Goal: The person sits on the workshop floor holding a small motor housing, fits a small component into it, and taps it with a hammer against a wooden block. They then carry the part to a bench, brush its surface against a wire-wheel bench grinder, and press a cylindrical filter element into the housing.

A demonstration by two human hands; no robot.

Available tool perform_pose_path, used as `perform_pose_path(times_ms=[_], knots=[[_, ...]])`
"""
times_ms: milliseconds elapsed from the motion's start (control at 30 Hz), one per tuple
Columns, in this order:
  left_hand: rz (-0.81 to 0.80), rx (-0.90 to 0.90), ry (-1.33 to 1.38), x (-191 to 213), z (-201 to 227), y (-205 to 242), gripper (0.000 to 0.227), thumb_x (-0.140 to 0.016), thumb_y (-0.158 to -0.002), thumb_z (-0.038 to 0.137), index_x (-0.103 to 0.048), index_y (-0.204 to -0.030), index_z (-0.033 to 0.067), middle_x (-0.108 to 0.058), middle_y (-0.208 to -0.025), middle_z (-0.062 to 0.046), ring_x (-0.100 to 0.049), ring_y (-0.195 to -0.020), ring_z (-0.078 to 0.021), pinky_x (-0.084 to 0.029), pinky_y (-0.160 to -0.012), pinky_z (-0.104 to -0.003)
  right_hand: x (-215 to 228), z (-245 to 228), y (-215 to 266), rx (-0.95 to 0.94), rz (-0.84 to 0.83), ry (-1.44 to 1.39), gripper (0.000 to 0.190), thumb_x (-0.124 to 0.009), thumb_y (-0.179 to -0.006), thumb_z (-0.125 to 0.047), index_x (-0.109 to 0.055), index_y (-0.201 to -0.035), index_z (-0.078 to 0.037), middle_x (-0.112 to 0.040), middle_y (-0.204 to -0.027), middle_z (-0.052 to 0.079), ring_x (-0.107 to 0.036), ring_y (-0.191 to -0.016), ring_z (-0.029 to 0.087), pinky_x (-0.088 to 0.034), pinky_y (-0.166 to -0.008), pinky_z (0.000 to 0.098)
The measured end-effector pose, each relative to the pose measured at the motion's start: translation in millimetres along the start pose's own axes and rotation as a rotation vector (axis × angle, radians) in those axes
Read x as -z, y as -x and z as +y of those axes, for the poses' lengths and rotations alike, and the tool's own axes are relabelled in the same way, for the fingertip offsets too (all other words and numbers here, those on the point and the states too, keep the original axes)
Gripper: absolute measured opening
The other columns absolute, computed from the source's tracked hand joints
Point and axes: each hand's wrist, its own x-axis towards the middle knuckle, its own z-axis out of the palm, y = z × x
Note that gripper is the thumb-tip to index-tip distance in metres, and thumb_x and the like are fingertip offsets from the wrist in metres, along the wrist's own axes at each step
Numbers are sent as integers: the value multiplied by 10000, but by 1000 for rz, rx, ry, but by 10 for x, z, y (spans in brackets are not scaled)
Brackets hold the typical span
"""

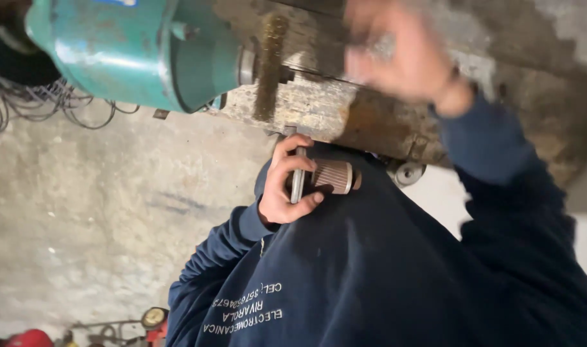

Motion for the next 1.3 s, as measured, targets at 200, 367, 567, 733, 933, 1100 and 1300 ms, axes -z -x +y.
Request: perform_pose_path(times_ms=[200, 367, 567, 733, 933, 1100, 1300], knots=[[-273, -261, -198, -86, 60, -332, 522, -921, -784, 252, -640, -1213, 150, -486, -1427, -160, -447, -1373, -441, -394, -1186, -579, -496, -789, 912, -276, -459, -515, 903, -891, -713, -464, -513, -1398, -14, -717, -1222, 148, -742, -1081, 298, -581, -876, 396], [-419, -152, -109, -215, 106, -434, 735, -933, -738, 328, -562, -1331, 101, -464, -1440, -183, -463, -1373, -427, -405, -1152, -532, -592, -965, 1224, -496, -431, -358, 880, -921, -597, -482, -583, -1286, -51, -760, -1062, 151, -748, -963, 342, -572, -779, 415], [-520, 128, 2, -299, 183, -328, 880, -921, -729, 261, -465, -1453, 56, -453, -1503, -223, -515, -1401, -395, -452, -1160, -460, -614, -1090, 1459, -490, -308, -329, 696, -842, -700, -402, -591, -1245, -48, -742, -1037, 175, -711, -969, 392, -552, -776, 451], [-498, 60, -123, -396, 312, -235, 860, -934, -631, 194, -515, -1374, 79, -475, -1410, -220, -568, -1287, -385, -499, -1105, -457, -598, -1136, 1592, -498, -371, -311, 544, -815, -697, -361, -624, -1119, -76, -732, -995, 171, -708, -935, 396, -550, -751, 463], [-489, -32, -80, -504, 424, -247, 846, -953, -668, 191, -507, -1382, 94, -468, -1422, -207, -573, -1300, -388, -505, -1065, -423, -419, -1211, 1624, -590, -533, -248, 601, -831, -644, -365, -628, -1152, -117, -738, -980, 133, -712, -901, 382, -558, -720, 459], [-523, -5, -139, -479, 434, -247, 956, -1016, -658, 279, -489, -1436, 100, -466, -1479, -207, -529, -1387, -390, -473, -1126, -446, -545, -1106, 1760, -519, -423, -331, 641, -851, -666, -354, -626, -1207, -95, -743, -1075, 137, -733, -969, 346, -579, -765, 405], [-535, -1, -41, -374, 407, -313, 1246, -1012, -650, 508, -312, -1586, 75, -260, -1660, -267, -380, -1547, -415, -395, -1234, -472, -823, -835, 2177, -394, -204, -632, 687, -858, -786, -375, -625, -1338, -40, -754, -1240, 104, -745, -1145, 230, -579, -961, 376]])
